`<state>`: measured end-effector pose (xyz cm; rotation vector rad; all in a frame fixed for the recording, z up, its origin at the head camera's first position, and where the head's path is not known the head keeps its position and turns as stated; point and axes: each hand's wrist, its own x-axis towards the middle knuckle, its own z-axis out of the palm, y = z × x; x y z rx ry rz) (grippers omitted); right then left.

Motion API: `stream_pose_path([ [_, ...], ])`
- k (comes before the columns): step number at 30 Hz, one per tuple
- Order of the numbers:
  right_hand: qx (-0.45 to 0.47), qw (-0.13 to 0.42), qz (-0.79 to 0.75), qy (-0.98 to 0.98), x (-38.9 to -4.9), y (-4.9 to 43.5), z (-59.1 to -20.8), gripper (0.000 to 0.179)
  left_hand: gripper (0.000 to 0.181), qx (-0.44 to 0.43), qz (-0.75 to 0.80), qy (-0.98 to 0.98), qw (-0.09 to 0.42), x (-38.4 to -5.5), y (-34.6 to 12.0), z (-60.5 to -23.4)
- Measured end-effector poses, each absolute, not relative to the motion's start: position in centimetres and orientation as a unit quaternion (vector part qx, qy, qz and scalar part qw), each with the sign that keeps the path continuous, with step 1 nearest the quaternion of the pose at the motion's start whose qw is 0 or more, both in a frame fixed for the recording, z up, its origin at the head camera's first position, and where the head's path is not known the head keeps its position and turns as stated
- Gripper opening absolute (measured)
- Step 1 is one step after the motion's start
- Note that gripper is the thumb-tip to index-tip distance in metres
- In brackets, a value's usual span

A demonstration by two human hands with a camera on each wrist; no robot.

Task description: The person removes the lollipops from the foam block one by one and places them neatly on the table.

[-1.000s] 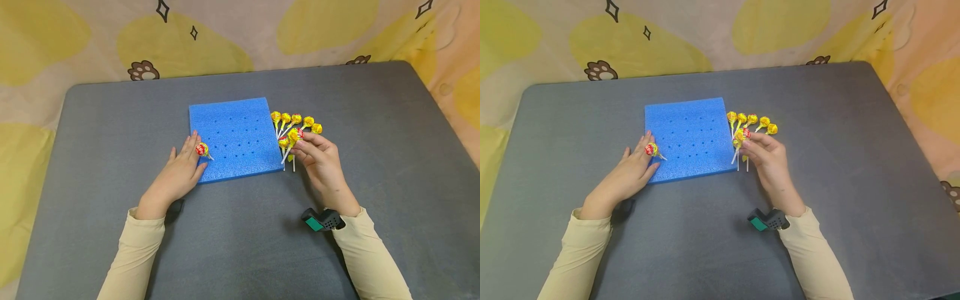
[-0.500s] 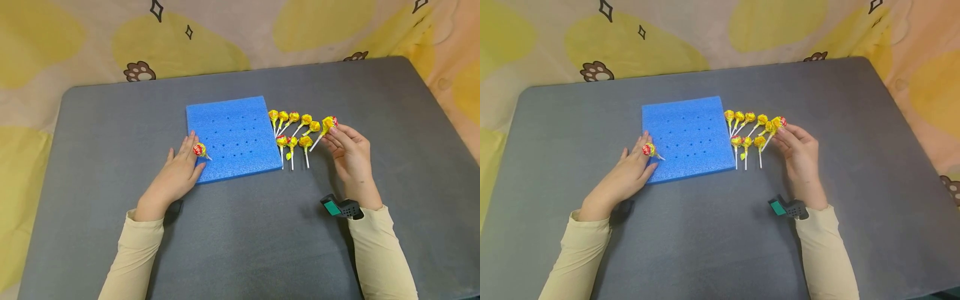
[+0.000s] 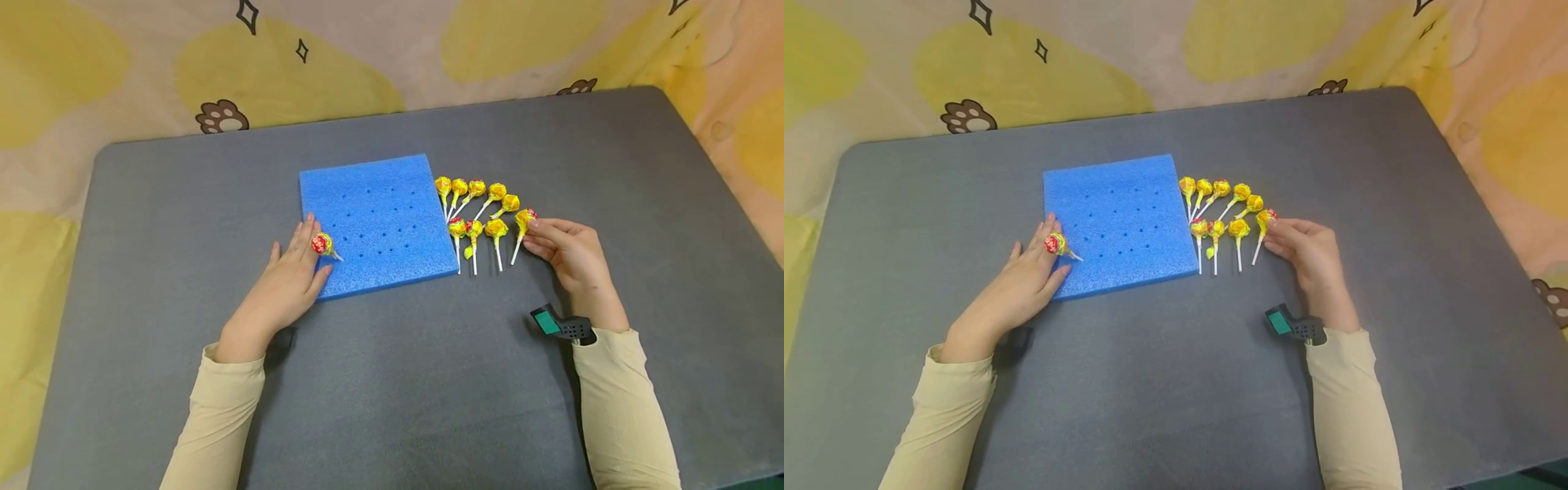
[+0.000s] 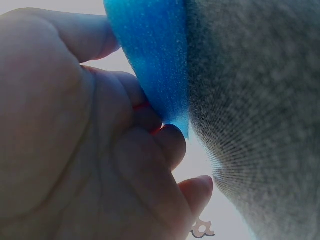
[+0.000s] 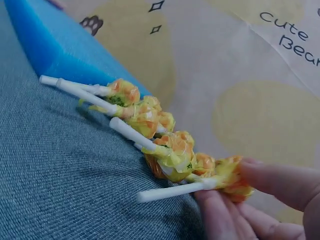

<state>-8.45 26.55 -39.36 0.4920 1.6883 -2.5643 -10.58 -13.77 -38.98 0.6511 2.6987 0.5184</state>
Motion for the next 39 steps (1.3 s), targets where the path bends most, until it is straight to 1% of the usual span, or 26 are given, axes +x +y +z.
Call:
stream_pose_path([
  [3,0.163,0.035,-0.790,0.589,-8.5,26.4,-39.2,0.007,0.069,0.227,0.181,0.944,0.158,-10.6,-13.8,-39.0],
  [6,0.178,0.040,-0.762,0.622,-8.6,26.2,-39.2,0.005,0.069,0.226,0.179,0.945,0.155,-10.6,-13.8,-39.1],
  [12,0.178,0.021,-0.706,0.685,-8.9,25.7,-39.4,0.008,0.068,0.228,0.179,0.945,0.154,-10.7,-13.8,-39.1],
  [21,0.160,-0.005,-0.672,0.723,-8.9,25.4,-39.5,0.011,0.067,0.229,0.178,0.945,0.152,-10.7,-13.8,-39.1],
  [31,0.161,-0.001,-0.672,0.723,-8.7,25.8,-39.3,0.010,0.066,0.235,0.180,0.944,0.149,-10.6,-13.8,-39.1],
  [39,0.157,0.016,-0.692,0.704,-8.5,26.3,-39.4,0.012,0.066,0.235,0.180,0.944,0.146,-10.7,-13.8,-39.2],
])
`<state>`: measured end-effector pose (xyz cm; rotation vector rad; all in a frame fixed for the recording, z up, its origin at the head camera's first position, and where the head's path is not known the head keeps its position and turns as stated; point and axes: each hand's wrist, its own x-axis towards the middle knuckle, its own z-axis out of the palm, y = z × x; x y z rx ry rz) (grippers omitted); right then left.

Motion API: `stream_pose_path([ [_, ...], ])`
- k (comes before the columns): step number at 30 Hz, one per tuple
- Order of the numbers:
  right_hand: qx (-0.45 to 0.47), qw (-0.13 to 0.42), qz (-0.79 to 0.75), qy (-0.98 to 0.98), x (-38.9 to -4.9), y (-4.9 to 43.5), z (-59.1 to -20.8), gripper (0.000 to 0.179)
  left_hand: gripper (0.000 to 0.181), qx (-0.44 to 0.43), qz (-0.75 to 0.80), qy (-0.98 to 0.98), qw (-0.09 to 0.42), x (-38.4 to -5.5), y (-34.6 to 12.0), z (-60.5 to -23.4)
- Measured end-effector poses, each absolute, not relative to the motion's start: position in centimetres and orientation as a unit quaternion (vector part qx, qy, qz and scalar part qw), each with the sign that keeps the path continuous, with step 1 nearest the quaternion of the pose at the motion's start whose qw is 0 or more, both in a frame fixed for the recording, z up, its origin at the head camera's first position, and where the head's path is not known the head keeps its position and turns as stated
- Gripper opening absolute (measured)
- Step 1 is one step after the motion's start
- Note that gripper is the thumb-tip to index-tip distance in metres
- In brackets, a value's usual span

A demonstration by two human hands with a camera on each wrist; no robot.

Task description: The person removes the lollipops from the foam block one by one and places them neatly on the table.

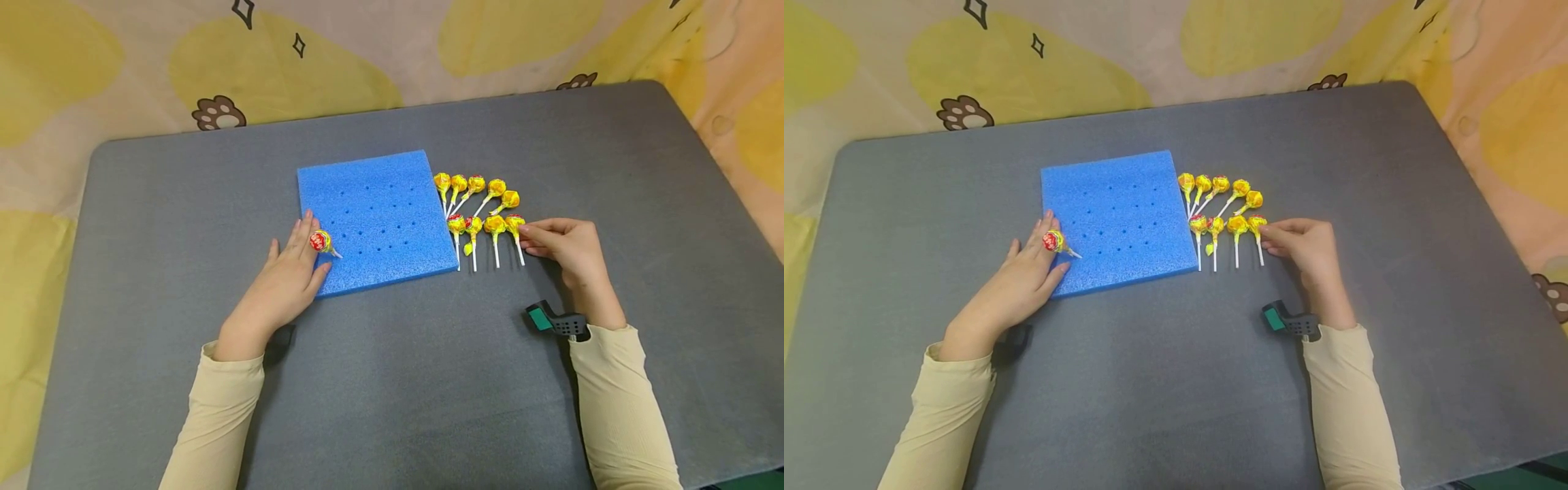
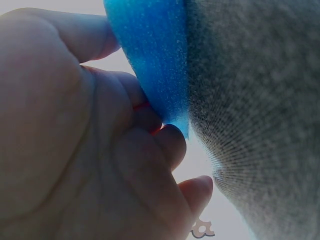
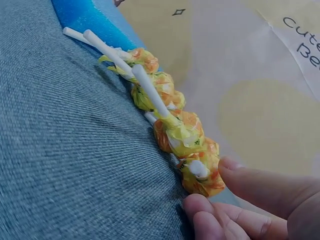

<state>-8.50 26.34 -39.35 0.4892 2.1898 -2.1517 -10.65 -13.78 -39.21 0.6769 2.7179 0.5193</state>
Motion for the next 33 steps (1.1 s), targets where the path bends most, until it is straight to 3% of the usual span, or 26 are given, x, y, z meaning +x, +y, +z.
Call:
stream_pose_path([
  [12,0.155,0.027,-0.751,0.642,-8.23,27.07,-39.19,0.009,0.066,0.234,0.179,0.944,0.147,-10.65,-13.77,-39.15],
  [33,0.120,-0.007,-0.786,0.606,-8.04,27.12,-38.82,0.008,0.066,0.235,0.183,0.943,0.148,-10.58,-13.76,-39.16],
])
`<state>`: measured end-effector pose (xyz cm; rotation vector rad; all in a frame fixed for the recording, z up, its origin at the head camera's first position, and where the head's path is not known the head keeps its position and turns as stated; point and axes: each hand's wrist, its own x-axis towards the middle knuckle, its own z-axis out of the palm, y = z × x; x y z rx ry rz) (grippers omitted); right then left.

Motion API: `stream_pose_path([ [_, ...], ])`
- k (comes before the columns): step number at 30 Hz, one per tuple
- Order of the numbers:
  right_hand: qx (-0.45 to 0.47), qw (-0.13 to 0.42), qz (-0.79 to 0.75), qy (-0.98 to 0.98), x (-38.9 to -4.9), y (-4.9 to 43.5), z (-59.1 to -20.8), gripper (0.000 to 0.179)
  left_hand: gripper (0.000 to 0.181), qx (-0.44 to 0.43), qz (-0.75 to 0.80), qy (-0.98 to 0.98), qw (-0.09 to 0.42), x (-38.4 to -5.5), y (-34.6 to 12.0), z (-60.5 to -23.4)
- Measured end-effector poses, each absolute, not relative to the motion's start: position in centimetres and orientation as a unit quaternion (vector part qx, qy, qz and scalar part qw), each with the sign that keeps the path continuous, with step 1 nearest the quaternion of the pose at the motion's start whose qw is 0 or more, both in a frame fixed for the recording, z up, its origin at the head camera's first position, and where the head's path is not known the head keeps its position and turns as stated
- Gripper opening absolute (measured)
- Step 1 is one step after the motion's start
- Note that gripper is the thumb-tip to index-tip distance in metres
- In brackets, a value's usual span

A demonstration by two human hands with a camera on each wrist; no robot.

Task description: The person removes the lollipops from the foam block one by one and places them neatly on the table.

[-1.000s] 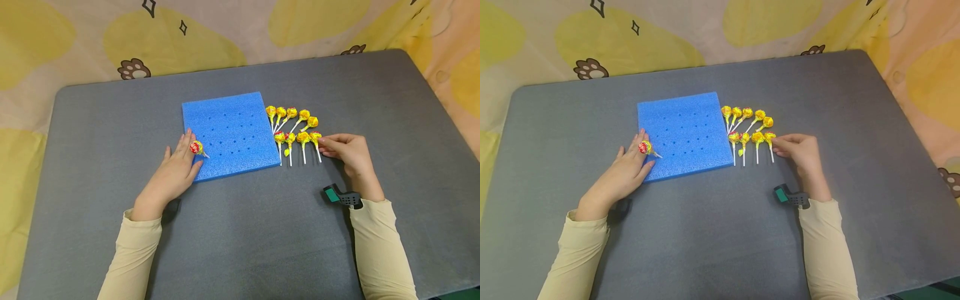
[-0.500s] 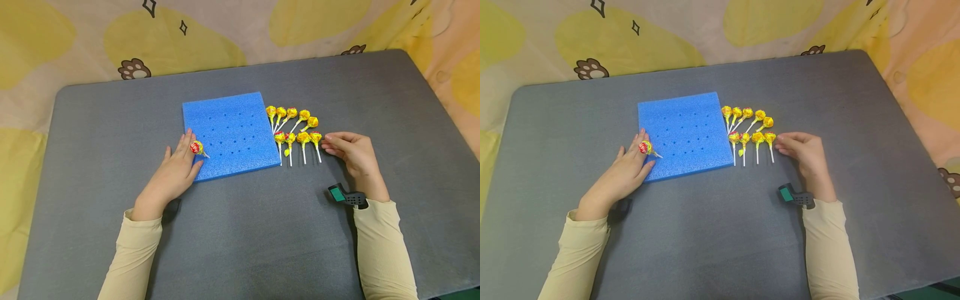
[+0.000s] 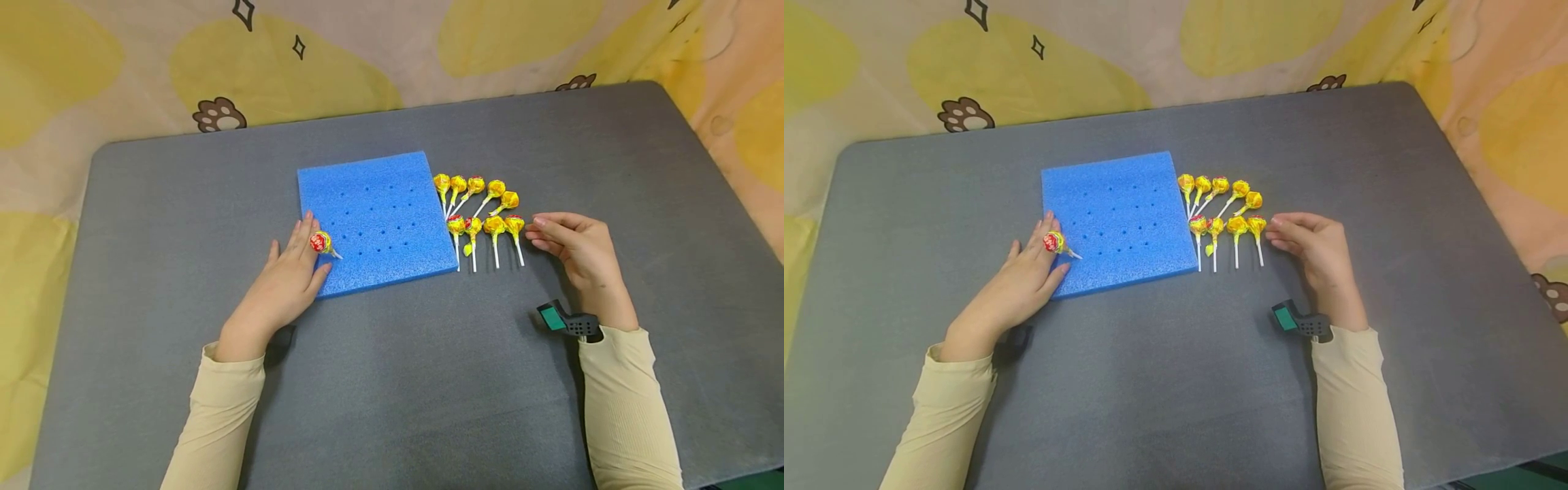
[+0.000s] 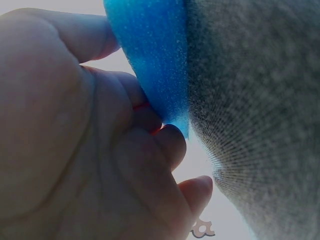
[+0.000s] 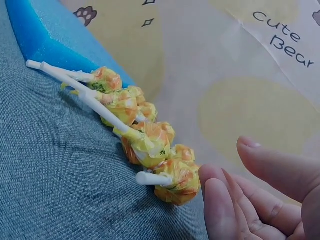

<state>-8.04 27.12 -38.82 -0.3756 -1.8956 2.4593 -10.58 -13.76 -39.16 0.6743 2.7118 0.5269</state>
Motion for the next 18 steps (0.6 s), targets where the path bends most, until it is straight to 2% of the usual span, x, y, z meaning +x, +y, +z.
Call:
stream_pose_path([
  [18,-0.082,-0.011,0.785,-0.614,-8.5,24.2,-37.9,0.008,0.067,0.229,0.174,0.947,0.146,-10.5,-13.8,-39.1],
])
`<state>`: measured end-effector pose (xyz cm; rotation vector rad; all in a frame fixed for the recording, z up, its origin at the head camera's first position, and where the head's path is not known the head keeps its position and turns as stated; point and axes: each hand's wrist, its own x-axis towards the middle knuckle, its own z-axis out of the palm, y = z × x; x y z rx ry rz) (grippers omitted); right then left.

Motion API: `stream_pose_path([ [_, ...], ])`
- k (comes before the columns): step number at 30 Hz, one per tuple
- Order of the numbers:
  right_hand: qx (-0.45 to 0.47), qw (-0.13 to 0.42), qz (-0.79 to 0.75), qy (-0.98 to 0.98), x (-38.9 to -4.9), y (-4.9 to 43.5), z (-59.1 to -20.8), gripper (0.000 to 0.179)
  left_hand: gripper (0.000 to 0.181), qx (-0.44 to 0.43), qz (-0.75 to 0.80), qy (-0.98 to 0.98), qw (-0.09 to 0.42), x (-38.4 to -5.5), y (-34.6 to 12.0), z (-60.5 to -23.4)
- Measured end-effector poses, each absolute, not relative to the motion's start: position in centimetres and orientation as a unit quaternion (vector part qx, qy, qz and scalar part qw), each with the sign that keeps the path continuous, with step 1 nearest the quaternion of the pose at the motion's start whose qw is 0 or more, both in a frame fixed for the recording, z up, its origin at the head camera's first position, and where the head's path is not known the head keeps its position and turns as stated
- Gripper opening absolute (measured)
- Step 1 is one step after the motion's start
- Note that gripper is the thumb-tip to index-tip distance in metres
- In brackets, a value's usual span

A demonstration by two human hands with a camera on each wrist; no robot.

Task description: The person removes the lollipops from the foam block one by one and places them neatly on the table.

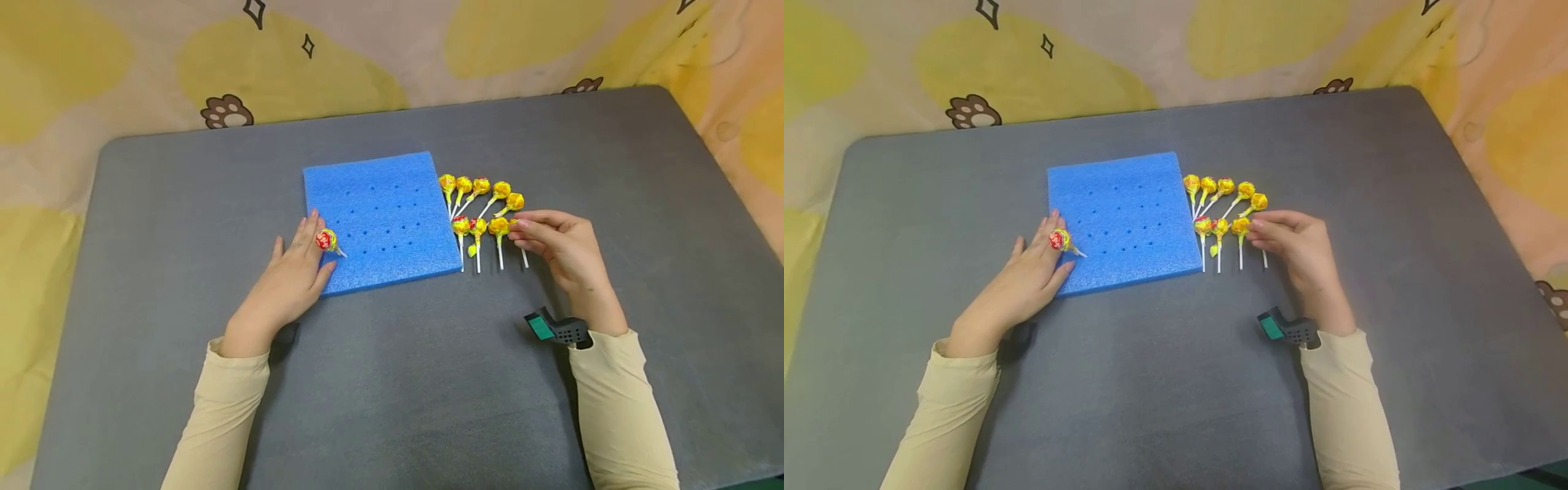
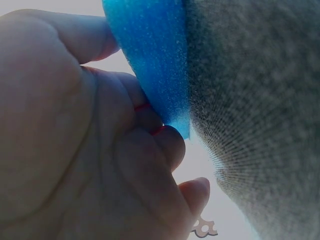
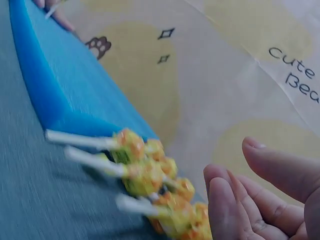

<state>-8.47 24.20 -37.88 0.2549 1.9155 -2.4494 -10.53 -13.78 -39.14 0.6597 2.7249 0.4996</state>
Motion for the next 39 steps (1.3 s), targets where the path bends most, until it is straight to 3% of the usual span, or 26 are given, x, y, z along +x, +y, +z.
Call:
stream_pose_path([
  [22,0.025,0.079,-0.753,0.652,-10.3,17.5,-37.7,0.012,0.067,0.231,0.167,0.948,0.144,-10.6,-13.7,-39.1],
  [30,-0.021,0.112,-0.734,0.670,-11.0,14.0,-37.8,0.029,0.067,0.229,0.169,0.947,0.149,-10.6,-13.7,-39.2],
  [39,-0.050,0.141,-0.734,0.662,-11.2,11.1,-37.9,0.027,0.068,0.226,0.170,0.949,0.142,-10.6,-13.8,-39.1],
])
